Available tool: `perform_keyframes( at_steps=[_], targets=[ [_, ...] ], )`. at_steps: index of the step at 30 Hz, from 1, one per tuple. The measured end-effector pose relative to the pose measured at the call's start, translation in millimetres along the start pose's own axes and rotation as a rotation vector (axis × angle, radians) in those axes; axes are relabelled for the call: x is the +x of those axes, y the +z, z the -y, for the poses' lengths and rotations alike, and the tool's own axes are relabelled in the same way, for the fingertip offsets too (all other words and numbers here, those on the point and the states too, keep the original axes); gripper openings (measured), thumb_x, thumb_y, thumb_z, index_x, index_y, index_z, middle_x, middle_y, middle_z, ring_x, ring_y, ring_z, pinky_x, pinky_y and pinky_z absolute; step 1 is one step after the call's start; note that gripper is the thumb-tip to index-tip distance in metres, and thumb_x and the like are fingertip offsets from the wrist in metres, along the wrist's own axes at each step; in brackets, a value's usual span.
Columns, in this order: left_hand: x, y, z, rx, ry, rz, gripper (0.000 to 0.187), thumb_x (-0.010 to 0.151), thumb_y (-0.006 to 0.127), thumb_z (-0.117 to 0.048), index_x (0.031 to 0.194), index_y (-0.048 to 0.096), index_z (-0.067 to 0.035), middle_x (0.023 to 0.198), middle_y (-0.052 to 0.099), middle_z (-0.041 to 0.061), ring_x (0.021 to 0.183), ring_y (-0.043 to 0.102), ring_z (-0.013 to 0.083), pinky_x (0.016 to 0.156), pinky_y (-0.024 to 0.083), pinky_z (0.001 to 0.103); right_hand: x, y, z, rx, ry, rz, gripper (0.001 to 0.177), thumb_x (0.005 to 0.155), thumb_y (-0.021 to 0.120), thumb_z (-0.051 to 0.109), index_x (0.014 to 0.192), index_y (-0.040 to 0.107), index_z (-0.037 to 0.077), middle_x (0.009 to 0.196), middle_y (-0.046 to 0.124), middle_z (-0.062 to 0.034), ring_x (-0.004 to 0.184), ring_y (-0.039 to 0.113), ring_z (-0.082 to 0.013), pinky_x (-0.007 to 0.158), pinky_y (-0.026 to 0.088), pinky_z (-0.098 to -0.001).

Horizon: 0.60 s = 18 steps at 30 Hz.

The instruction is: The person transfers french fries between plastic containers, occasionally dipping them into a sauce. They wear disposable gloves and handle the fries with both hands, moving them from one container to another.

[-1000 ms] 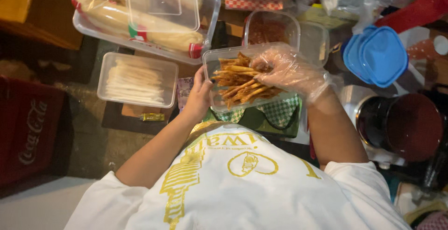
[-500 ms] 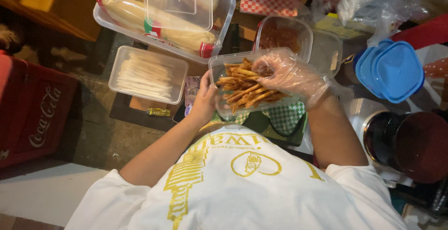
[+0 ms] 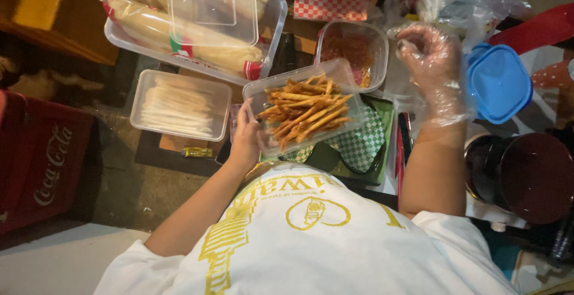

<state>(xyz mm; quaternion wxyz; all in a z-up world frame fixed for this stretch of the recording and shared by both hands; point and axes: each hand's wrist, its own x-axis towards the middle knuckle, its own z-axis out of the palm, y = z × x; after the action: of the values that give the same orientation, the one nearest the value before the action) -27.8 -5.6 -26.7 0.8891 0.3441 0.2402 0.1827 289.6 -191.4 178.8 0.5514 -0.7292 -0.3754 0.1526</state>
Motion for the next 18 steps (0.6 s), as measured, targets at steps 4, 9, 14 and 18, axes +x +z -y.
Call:
perform_keyframes(
  at_steps=[4, 9, 14, 18],
  targets=[
    [-3, -6, 4, 0.055, -0.012, -0.032, 0.069, 0.092, 0.041, -0.015, 0.157, 0.022, -0.031, 0.143, 0.05, 0.013, 0.105, 0.067, 0.0324, 0.068, 0.063, 0.046, -12, 17, -1, -0.175, 0.021, -0.036, 0.017, 0.099, 0.07, 0.001, 0.115, 0.073, 0.005, 0.112, 0.075, -0.0054, 0.099, 0.068, -0.0097, 0.091, 0.056, -0.028],
    [-3, -7, 12, 0.069, -0.034, -0.016, 0.063, 0.1, 0.046, -0.02, 0.157, 0.021, -0.032, 0.136, 0.049, 0.008, 0.104, 0.064, 0.0246, 0.067, 0.064, 0.046, -33, 71, 32, -0.272, -0.189, 0.35, 0.022, 0.091, 0.073, 0.006, 0.114, 0.073, 0.006, 0.113, 0.074, -0.0085, 0.102, 0.07, -0.0186, 0.094, 0.056, -0.0332],
    [-1, 1, 11, 0.101, -0.068, -0.012, 0.063, 0.099, 0.044, -0.017, 0.156, 0.022, -0.033, 0.13, 0.053, 0.008, 0.101, 0.067, 0.0259, 0.072, 0.063, 0.044, -39, 102, 55, -0.533, -0.369, 0.447, 0.029, 0.084, 0.081, 0.019, 0.111, 0.075, 0.011, 0.11, 0.073, -0.0081, 0.107, 0.067, -0.0291, 0.099, 0.048, -0.0436],
    [-7, 10, 4, 0.11, -0.07, -0.01, 0.065, 0.099, 0.044, -0.016, 0.158, 0.022, -0.032, 0.132, 0.053, 0.011, 0.103, 0.066, 0.0268, 0.073, 0.063, 0.044, -44, 113, 55, -0.675, -0.359, 0.456, 0.042, 0.074, 0.081, 0.022, 0.115, 0.074, 0.015, 0.114, 0.068, -0.0092, 0.112, 0.059, -0.034, 0.101, 0.044, -0.0467]
  ],
)
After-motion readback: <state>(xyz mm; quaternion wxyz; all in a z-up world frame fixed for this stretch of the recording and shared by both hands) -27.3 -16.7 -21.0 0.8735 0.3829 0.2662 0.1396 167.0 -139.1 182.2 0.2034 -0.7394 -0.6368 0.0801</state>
